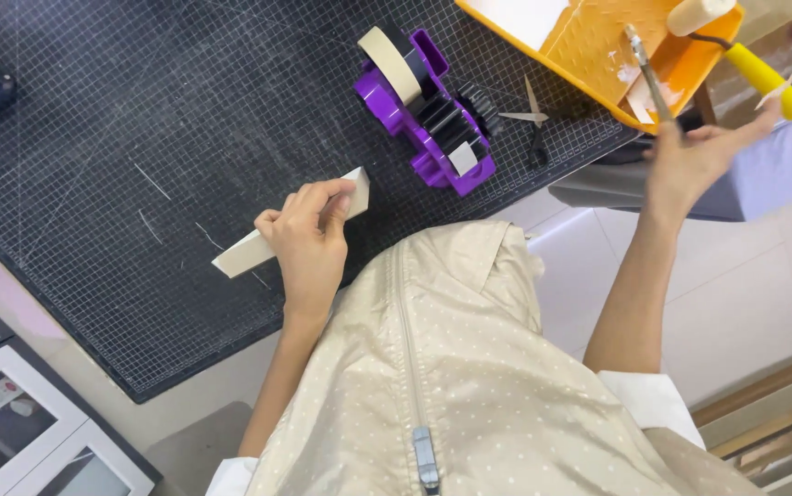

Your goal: The person assembles small white paper boxes by applying glue to the edges with a brush and folding the flaps to seal them. They handle multiple boxes one at a time, repeatedly applying glue and pressing the edges together on a cutting mat.

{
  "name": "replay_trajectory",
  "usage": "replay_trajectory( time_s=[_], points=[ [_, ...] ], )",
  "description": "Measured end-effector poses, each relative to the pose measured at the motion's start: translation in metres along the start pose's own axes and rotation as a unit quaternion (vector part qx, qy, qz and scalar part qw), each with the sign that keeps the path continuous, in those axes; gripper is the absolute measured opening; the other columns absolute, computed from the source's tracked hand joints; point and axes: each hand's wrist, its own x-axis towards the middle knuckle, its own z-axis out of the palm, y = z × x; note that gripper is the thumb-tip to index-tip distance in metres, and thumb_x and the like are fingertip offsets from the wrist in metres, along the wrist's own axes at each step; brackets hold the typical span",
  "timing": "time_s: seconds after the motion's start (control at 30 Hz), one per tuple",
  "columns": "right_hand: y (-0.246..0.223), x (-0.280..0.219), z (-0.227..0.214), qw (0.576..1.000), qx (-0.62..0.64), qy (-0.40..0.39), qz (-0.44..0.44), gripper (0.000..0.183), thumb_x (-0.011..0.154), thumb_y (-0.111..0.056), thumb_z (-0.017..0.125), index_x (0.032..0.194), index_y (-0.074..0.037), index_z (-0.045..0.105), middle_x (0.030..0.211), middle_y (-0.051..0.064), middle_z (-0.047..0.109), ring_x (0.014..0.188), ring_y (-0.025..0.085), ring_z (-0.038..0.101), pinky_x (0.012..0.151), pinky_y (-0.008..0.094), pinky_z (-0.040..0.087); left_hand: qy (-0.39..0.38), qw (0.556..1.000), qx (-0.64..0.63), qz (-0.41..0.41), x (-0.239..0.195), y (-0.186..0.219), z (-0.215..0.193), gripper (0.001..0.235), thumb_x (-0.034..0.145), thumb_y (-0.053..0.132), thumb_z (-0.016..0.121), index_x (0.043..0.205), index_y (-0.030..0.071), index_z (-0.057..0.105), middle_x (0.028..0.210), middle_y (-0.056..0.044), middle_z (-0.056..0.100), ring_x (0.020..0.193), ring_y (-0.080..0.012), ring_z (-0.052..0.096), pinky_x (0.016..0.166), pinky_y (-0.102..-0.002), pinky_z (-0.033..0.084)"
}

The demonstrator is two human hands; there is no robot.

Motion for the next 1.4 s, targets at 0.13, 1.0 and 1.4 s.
replay_trajectory(
  time_s=[0.13,1.0,1.4],
  points=[
    [0.01,0.053,0.029,0.962,0.158,0.136,-0.176,0.069,0.101,0.019,0.081,0.148,-0.012,0.042,0.097,0.008,0.051,0.076,0.016,0.047,0.081,0.032,0.049,0.004,1.0,0.003,0.007,-0.002,0.001,0.001,0.016,0.097,0.013,0.061,0.096,0.028,0.068,0.092,0.015,0.07,0.079,-0.0072,0.059,0.082,-0.034,0.024],
    [-0.169,-0.147,0.069,0.765,0.434,-0.392,-0.269,0.031,0.086,0.019,0.063,0.117,0.018,0.06,0.09,0.025,0.073,0.084,0.03,0.075,0.079,0.042,0.061,0.026,0.995,-0.089,-0.038,-0.004,0.0,0.005,0.02,0.093,0.013,0.071,0.103,0.016,0.054,0.085,-0.003,0.075,0.079,-0.0218,0.068,0.089,-0.042,0.024],
    [-0.175,-0.139,0.068,0.738,0.449,-0.435,-0.253,0.036,0.086,0.018,0.06,0.122,0.015,0.054,0.081,0.022,0.072,0.072,0.025,0.073,0.071,0.037,0.059,0.034,0.996,-0.08,-0.037,-0.007,0.0,0.007,0.022,0.093,0.014,0.072,0.099,0.018,0.05,0.085,-0.002,0.077,0.077,-0.0208,0.07,0.088,-0.041,0.023]
  ],
)
